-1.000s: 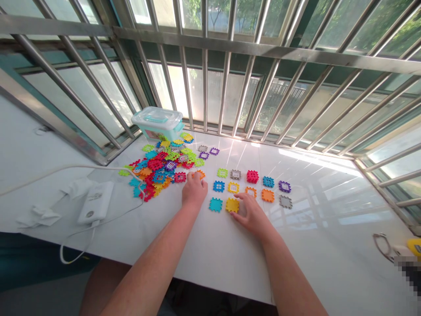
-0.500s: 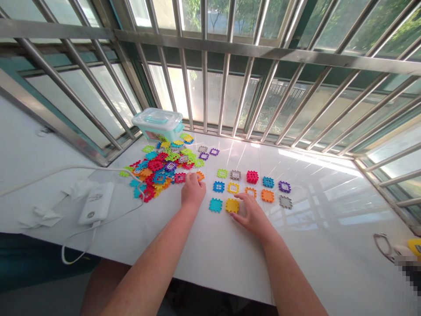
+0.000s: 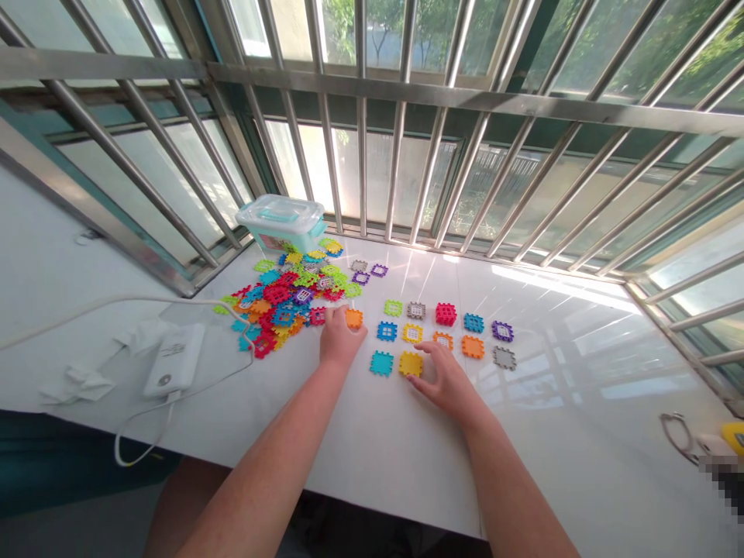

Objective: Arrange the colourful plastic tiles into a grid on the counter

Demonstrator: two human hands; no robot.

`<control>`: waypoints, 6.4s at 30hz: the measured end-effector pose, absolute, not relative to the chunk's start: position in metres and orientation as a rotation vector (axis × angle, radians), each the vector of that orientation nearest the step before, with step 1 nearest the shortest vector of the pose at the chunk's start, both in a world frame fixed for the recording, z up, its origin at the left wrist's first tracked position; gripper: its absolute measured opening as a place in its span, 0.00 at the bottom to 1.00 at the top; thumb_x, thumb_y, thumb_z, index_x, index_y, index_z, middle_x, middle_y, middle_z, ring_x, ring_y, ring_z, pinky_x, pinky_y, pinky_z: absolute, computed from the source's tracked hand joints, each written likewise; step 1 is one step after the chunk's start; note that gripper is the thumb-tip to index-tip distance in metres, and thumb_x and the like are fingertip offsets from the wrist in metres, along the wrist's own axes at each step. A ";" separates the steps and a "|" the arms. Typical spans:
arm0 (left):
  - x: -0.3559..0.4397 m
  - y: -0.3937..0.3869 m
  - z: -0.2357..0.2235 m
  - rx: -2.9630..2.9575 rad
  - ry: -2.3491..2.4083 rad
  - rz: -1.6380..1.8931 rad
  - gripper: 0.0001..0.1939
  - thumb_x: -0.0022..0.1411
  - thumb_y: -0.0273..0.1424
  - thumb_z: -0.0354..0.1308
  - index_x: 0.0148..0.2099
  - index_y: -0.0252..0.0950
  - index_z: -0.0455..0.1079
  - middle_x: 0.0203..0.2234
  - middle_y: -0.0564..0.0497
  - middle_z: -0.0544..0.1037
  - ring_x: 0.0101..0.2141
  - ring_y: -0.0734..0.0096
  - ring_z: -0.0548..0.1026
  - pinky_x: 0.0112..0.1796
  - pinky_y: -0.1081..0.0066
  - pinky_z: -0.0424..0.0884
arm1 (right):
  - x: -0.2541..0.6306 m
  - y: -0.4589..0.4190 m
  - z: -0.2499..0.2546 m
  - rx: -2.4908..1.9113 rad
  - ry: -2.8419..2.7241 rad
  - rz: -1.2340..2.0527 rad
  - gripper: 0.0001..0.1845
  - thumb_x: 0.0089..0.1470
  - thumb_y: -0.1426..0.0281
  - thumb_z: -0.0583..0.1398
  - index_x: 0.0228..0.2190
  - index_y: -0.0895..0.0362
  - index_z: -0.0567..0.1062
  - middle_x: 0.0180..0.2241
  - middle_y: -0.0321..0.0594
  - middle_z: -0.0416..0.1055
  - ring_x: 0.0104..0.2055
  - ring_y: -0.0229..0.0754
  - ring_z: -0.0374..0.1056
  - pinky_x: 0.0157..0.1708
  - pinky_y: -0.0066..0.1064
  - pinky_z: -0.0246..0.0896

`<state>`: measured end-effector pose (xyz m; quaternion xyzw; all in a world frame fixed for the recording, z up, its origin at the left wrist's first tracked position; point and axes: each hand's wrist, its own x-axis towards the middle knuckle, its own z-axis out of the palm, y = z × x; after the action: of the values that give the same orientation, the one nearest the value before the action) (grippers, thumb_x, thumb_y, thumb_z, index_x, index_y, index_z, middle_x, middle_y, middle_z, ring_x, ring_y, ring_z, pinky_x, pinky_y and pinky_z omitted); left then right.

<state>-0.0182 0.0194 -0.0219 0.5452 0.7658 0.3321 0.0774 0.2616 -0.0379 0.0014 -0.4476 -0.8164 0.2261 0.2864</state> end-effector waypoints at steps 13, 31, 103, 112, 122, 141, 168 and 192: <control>-0.028 0.021 -0.022 1.553 2.109 0.940 0.14 0.65 0.41 0.63 0.50 0.43 0.73 0.37 0.50 0.82 0.35 0.65 0.77 0.37 0.70 0.65 | 0.248 -0.037 0.012 -1.116 -2.057 0.490 0.16 0.66 0.61 0.63 0.54 0.48 0.73 0.55 0.46 0.73 0.60 0.53 0.68 0.61 0.50 0.66; -0.028 0.017 -0.010 1.559 1.973 0.828 0.18 0.61 0.51 0.65 0.42 0.43 0.77 0.31 0.53 0.83 0.33 0.67 0.77 0.33 0.72 0.63 | 0.124 0.053 0.024 -1.282 -2.243 0.399 0.15 0.71 0.69 0.53 0.50 0.51 0.79 0.46 0.46 0.78 0.52 0.51 0.70 0.56 0.44 0.64; -0.014 0.020 -0.009 1.777 2.244 0.475 0.18 0.68 0.44 0.52 0.30 0.43 0.74 0.29 0.49 0.82 0.31 0.62 0.74 0.29 0.67 0.52 | 0.376 -0.004 -0.013 -1.591 -1.967 0.258 0.27 0.58 0.60 0.62 0.58 0.49 0.70 0.56 0.46 0.74 0.61 0.57 0.65 0.61 0.51 0.63; -0.014 0.019 -0.008 1.764 2.240 0.494 0.18 0.68 0.44 0.52 0.29 0.43 0.73 0.28 0.49 0.81 0.30 0.63 0.74 0.30 0.68 0.53 | 0.377 -0.004 -0.015 -1.572 -1.986 0.242 0.27 0.58 0.61 0.62 0.59 0.49 0.70 0.56 0.47 0.74 0.61 0.58 0.66 0.61 0.52 0.64; -0.014 0.020 -0.010 1.773 2.245 0.488 0.18 0.68 0.44 0.52 0.31 0.43 0.75 0.29 0.49 0.82 0.31 0.62 0.75 0.30 0.68 0.54 | 0.377 -0.004 -0.015 -1.585 -2.008 0.232 0.27 0.58 0.61 0.61 0.58 0.49 0.70 0.56 0.46 0.74 0.61 0.57 0.66 0.61 0.51 0.64; -0.008 0.022 -0.018 1.579 2.456 0.917 0.28 0.65 0.30 0.57 0.66 0.36 0.61 0.63 0.34 0.67 0.52 0.51 0.78 0.48 0.59 0.75 | 0.367 -0.006 -0.001 -1.388 -1.948 0.014 0.18 0.61 0.65 0.60 0.53 0.50 0.74 0.53 0.45 0.75 0.59 0.55 0.68 0.64 0.53 0.58; -0.010 0.022 -0.016 1.648 2.406 0.769 0.14 0.67 0.45 0.61 0.46 0.40 0.71 0.63 0.39 0.68 0.47 0.54 0.79 0.46 0.60 0.74 | 0.357 -0.010 0.005 -1.405 -1.902 0.065 0.13 0.63 0.64 0.59 0.49 0.49 0.76 0.51 0.45 0.75 0.57 0.55 0.68 0.62 0.53 0.62; -0.025 0.019 -0.009 1.604 2.029 0.795 0.08 0.65 0.40 0.62 0.44 0.44 0.77 0.39 0.53 0.83 0.35 0.68 0.78 0.37 0.71 0.68 | 0.175 0.012 0.030 -1.052 -2.290 0.296 0.15 0.65 0.73 0.59 0.50 0.48 0.77 0.52 0.42 0.76 0.55 0.52 0.67 0.56 0.46 0.63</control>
<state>-0.0252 0.0195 -0.0090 0.5787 0.7322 0.2869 0.2160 0.1745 0.0120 0.0302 -0.3957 -0.8616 0.1114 0.2977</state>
